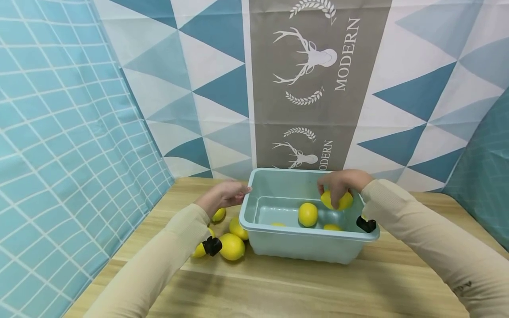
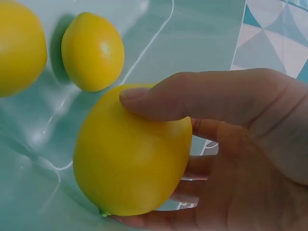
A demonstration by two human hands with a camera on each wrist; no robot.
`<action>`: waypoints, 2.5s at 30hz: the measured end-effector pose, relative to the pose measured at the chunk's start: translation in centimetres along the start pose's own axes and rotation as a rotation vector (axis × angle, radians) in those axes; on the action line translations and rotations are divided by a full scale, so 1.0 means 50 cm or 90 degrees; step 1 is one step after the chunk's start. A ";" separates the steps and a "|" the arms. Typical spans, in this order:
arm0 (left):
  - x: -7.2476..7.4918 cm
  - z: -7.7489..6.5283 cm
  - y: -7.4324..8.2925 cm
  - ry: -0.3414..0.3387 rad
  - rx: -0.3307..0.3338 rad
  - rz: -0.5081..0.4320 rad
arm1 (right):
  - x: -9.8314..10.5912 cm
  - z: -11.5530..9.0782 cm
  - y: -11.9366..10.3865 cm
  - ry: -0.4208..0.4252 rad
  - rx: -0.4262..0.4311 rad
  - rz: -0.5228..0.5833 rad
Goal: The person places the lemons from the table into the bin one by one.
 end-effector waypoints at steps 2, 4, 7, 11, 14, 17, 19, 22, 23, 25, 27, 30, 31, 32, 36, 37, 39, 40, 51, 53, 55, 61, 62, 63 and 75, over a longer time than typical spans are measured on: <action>0.001 0.001 0.001 -0.002 0.002 -0.001 | 0.001 -0.001 0.000 -0.009 -0.005 -0.001; 0.001 0.001 0.001 -0.002 0.004 0.003 | 0.001 -0.002 -0.001 -0.016 -0.008 -0.001; 0.001 0.003 0.001 -0.001 0.007 0.009 | 0.000 -0.003 -0.001 -0.023 -0.012 -0.001; 0.000 0.002 0.000 0.002 0.007 0.013 | -0.002 -0.009 -0.003 -0.028 -0.017 -0.009; -0.001 0.001 0.001 0.003 0.008 0.015 | 0.000 -0.016 -0.002 -0.024 -0.019 -0.023; -0.001 0.003 0.003 0.004 0.004 0.019 | 0.004 -0.022 0.002 -0.019 -0.018 -0.030; 0.000 0.006 0.005 0.003 0.002 0.019 | 0.007 -0.025 0.007 -0.016 -0.011 -0.037; 0.002 0.007 0.008 0.002 0.002 0.015 | 0.013 -0.033 0.014 0.002 0.029 -0.067; 0.003 0.007 0.008 0.002 0.002 0.013 | 0.013 -0.037 0.018 0.012 0.045 -0.075; 0.003 0.004 0.008 0.002 0.004 0.011 | 0.013 -0.046 0.025 0.040 0.078 -0.087; 0.002 0.002 0.008 0.004 0.005 0.013 | 0.011 -0.054 0.034 0.071 0.099 -0.080; 0.002 0.001 0.006 0.005 0.007 0.012 | 0.006 -0.064 0.050 0.120 0.126 -0.061; 0.002 0.001 0.004 0.005 0.007 0.011 | 0.005 -0.066 0.054 0.141 0.136 -0.052; 0.002 0.002 0.003 0.004 0.006 0.008 | 0.003 -0.067 0.060 0.163 0.146 -0.043; 0.002 0.003 0.001 0.012 0.012 0.007 | -0.005 -0.072 0.082 0.249 0.183 -0.006; 0.002 0.003 -0.001 0.013 0.013 0.006 | -0.009 -0.073 0.088 0.264 0.188 0.008; 0.002 0.003 -0.004 0.016 0.017 0.006 | -0.016 -0.077 0.099 0.285 0.196 0.039; 0.001 0.003 -0.004 0.014 0.014 0.008 | -0.020 -0.078 0.104 0.295 0.198 0.054; 0.004 0.003 -0.002 0.008 0.008 0.006 | -0.050 -0.090 0.165 0.397 0.180 0.191; 0.005 0.004 -0.003 0.004 0.006 0.004 | -0.058 -0.091 0.176 0.398 0.158 0.218; 0.007 0.004 -0.004 -0.002 0.000 0.005 | -0.065 -0.091 0.185 0.387 0.132 0.254; 0.011 0.005 -0.014 -0.023 -0.001 -0.013 | -0.088 -0.083 0.203 0.296 0.056 0.366; 0.011 0.006 -0.017 -0.025 0.000 -0.021 | -0.092 -0.082 0.205 0.273 0.049 0.386; 0.012 0.006 -0.021 -0.026 -0.001 -0.030 | -0.095 -0.080 0.208 0.246 0.045 0.407; 0.024 -0.003 -0.055 -0.067 -0.052 -0.037 | -0.113 -0.067 0.218 0.060 0.051 0.625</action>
Point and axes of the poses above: each hand's wrist, its own z-axis towards the middle knuckle, its own x-axis out of the back of the hand, y = z × x, the point moved 2 cm from there along z, towards the middle knuckle, and after that the axes turned 6 degrees about -x, right-handed, at the moved point
